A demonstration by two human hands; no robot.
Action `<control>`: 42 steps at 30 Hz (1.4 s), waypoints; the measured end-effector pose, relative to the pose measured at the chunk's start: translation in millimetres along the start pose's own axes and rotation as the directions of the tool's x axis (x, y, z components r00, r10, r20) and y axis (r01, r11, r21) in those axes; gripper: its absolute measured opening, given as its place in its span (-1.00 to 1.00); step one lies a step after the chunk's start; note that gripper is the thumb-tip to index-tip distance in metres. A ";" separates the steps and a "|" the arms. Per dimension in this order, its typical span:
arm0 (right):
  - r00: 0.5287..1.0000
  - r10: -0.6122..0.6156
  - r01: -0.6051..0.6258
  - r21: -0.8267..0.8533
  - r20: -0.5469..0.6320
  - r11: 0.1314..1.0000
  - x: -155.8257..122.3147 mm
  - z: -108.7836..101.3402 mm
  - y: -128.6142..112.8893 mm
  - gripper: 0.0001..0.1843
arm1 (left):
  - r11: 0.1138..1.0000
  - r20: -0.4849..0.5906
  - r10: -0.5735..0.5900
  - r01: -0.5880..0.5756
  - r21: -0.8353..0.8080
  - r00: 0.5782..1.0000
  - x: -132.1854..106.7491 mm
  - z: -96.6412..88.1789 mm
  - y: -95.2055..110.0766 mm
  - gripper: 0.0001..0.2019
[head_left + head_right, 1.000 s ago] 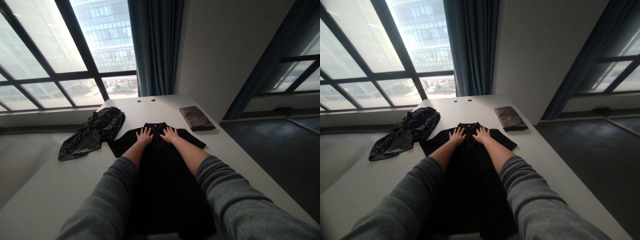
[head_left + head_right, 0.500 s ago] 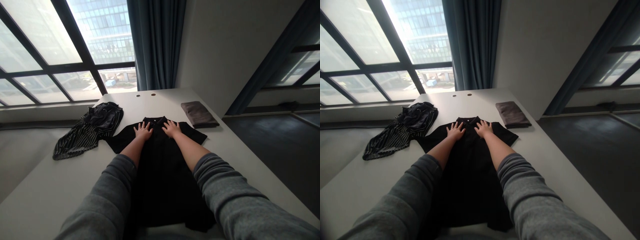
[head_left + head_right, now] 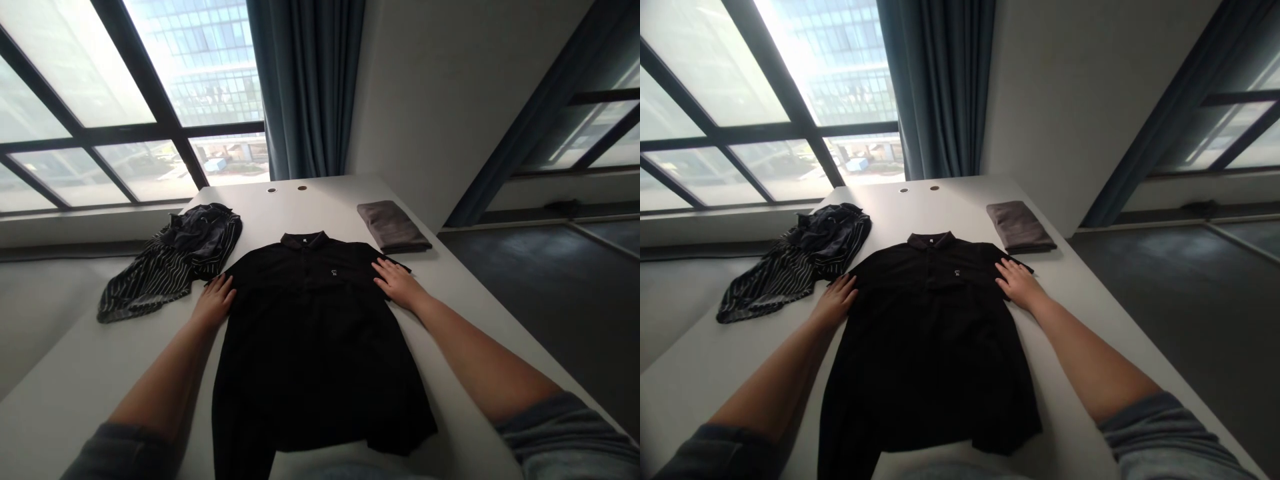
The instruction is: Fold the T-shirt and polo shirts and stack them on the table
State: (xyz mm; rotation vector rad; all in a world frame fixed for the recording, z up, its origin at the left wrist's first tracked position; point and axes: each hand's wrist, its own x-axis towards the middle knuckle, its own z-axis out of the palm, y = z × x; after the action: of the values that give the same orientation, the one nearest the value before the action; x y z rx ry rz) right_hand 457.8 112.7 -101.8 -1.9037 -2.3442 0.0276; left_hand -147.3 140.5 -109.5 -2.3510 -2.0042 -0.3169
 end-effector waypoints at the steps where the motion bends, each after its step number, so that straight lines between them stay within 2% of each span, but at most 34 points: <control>1: 1.000 0.014 -0.014 -0.012 0.011 1.000 -0.2 0.6 2.8 -0.32 | 1.000 0.014 -0.013 0.013 0.009 1.000 -1.2 -0.2 0.0 -0.41; 6: 0.993 0.104 -0.102 -0.044 0.048 0.994 1.6 -2.7 8.1 -0.36 | 0.996 0.065 -0.078 0.076 0.040 0.995 -0.8 -7.1 10.8 -0.39; 11: 0.990 0.140 -0.140 -0.047 0.010 0.989 -17.3 -1.2 5.4 -0.35 | 0.994 0.068 -0.112 0.112 0.005 0.991 -9.2 -14.1 14.0 -0.40; 15: 0.990 0.137 -0.137 0.014 -0.022 0.990 -31.5 -9.3 -2.7 -0.37 | 0.993 0.012 -0.111 0.111 -0.040 0.994 -17.0 -29.9 24.0 -0.42; 17: 0.989 0.106 -0.101 0.055 -0.099 0.993 -39.8 -19.1 -13.3 -0.41 | 0.996 -0.048 -0.056 0.052 -0.079 0.997 -26.7 -44.1 38.2 -0.46; 19: 0.977 0.029 -0.007 0.106 -0.210 0.994 -55.3 -31.0 -31.0 -0.43 | 0.989 -0.077 0.053 -0.063 -0.136 0.996 -46.2 -60.6 59.6 -0.50; 21: 0.956 -0.116 0.166 0.172 -0.270 0.971 -81.6 -42.5 -55.4 -0.45 | 0.954 -0.033 0.200 -0.203 -0.219 0.979 -77.8 -76.7 85.8 -0.50; 24: 0.896 -0.395 0.439 0.276 -0.203 0.855 -138.3 -54.5 -96.0 -0.45 | 0.865 0.113 0.434 -0.379 -0.329 0.894 -141.0 -95.1 122.2 -0.48; 26: 0.865 -0.483 0.499 0.338 -0.137 0.798 -178.3 -57.4 -117.7 -0.45 | 0.822 0.202 0.521 -0.423 -0.383 0.830 -183.0 -101.5 136.8 -0.45; 28: 0.878 -0.466 0.473 0.356 -0.109 0.806 -211.9 -56.2 -130.5 -0.41 | 0.845 0.228 0.481 -0.378 -0.379 0.847 -216.7 -103.1 141.0 -0.40; 30: 0.893 -0.436 0.448 0.330 -0.112 0.831 -235.6 -51.8 -134.6 -0.39 | 0.894 0.208 0.380 -0.300 -0.334 0.901 -239.4 -101.7 136.5 -0.44; 33: 0.903 -0.360 0.415 0.260 -0.237 0.872 -255.1 -41.7 -131.2 -0.44 | 0.940 0.171 0.248 -0.195 -0.279 0.954 -257.2 -99.4 124.0 -0.56; 36: 0.878 -0.267 0.377 0.229 -0.396 0.897 -263.2 -33.2 -128.5 -0.50 | 0.940 0.173 0.255 -0.201 -0.277 0.951 -266.9 -102.1 116.5 -0.62; 40: 0.872 -0.274 0.390 0.236 -0.406 0.890 -265.6 -30.6 -133.6 -0.57 | 0.929 0.198 0.296 -0.234 -0.286 0.934 -280.1 -108.2 117.1 -0.62; 42: 0.874 -0.235 0.370 0.270 -0.425 0.889 -264.6 -32.4 -136.2 -0.56 | 0.925 0.194 0.299 -0.234 -0.298 0.934 -286.7 -109.0 118.3 -0.60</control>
State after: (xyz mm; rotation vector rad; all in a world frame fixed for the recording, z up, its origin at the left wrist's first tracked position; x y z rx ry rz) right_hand 381.7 -176.0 -79.2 -1.2286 -2.1676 0.0312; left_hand -87.6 -175.5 -41.4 -2.9213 -1.7841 -0.3300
